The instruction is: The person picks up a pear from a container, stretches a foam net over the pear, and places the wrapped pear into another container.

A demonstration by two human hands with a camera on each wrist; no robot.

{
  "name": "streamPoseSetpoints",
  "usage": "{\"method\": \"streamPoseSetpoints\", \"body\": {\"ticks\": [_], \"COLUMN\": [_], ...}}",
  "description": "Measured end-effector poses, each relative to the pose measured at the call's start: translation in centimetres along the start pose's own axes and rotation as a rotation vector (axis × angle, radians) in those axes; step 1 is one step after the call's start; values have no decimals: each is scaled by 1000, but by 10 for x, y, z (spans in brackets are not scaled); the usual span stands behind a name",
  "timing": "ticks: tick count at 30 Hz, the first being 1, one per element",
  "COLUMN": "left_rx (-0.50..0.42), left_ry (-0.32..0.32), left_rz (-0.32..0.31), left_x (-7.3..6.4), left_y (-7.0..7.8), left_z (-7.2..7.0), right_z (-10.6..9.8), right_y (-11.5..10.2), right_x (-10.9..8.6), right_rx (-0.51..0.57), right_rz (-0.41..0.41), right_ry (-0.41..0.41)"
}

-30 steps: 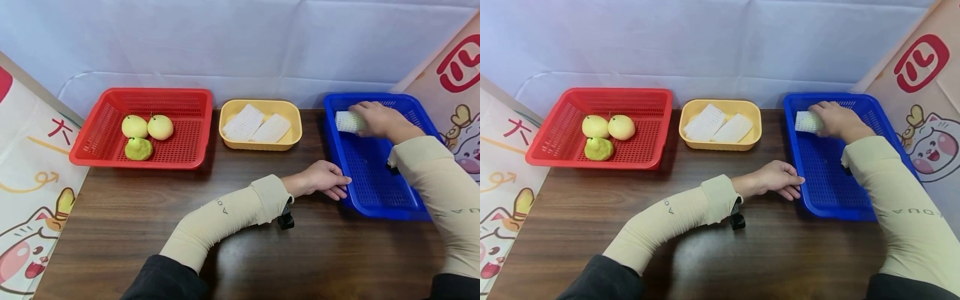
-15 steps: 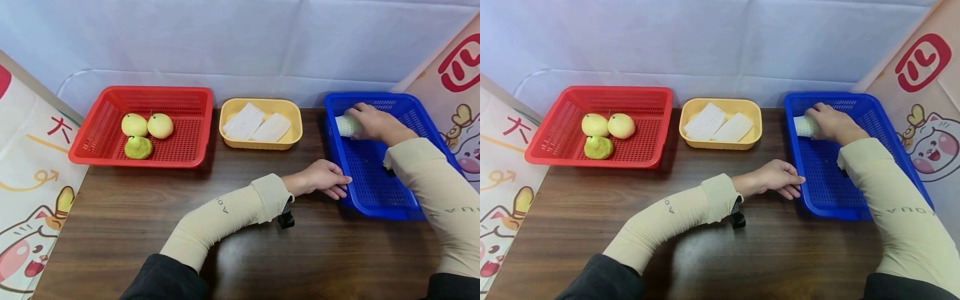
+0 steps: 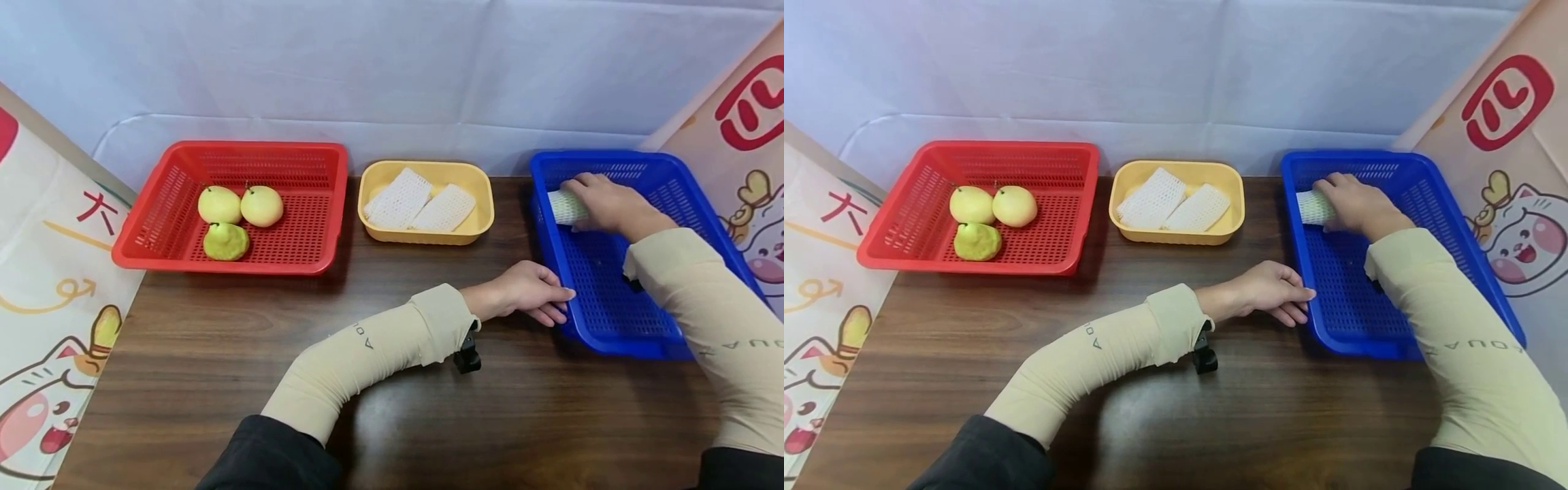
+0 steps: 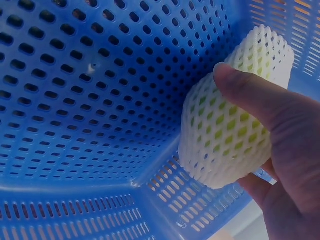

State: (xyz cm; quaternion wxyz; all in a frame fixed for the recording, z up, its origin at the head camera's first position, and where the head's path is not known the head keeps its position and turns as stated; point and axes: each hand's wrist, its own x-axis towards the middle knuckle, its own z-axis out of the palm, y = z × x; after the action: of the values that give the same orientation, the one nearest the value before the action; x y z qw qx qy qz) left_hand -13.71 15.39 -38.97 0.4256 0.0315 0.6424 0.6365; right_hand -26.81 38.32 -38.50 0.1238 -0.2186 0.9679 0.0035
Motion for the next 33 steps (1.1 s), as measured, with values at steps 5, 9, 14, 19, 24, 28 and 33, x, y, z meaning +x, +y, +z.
{"method": "streamPoseSetpoints", "body": {"ticks": [5,9,14,19,24,28,33], "left_rx": [2,2,8,22,67,113,143], "left_ry": [-10,-13,-22,-27,-23,-22,-28], "left_rz": [2,10,31,58,70,73,83], "left_x": [0,0,1,1,0,-1,-1], "left_y": [-1,-1,-3,-5,-7,-8,-9], "left_z": [-1,-2,-3,-3,-2,-2,-1], "right_z": [1,0,-3,-5,-5,-6,-5], "right_y": [1,1,-1,-2,-3,-5,-11], "right_x": [-1,-3,-6,-10,-13,-15,-17], "right_rx": [-17,-23,-21,-15,-7,17,53], "right_rz": [4,3,-4,-6,10,37,22], "right_ry": [8,30,63,77,74,69,118]}}
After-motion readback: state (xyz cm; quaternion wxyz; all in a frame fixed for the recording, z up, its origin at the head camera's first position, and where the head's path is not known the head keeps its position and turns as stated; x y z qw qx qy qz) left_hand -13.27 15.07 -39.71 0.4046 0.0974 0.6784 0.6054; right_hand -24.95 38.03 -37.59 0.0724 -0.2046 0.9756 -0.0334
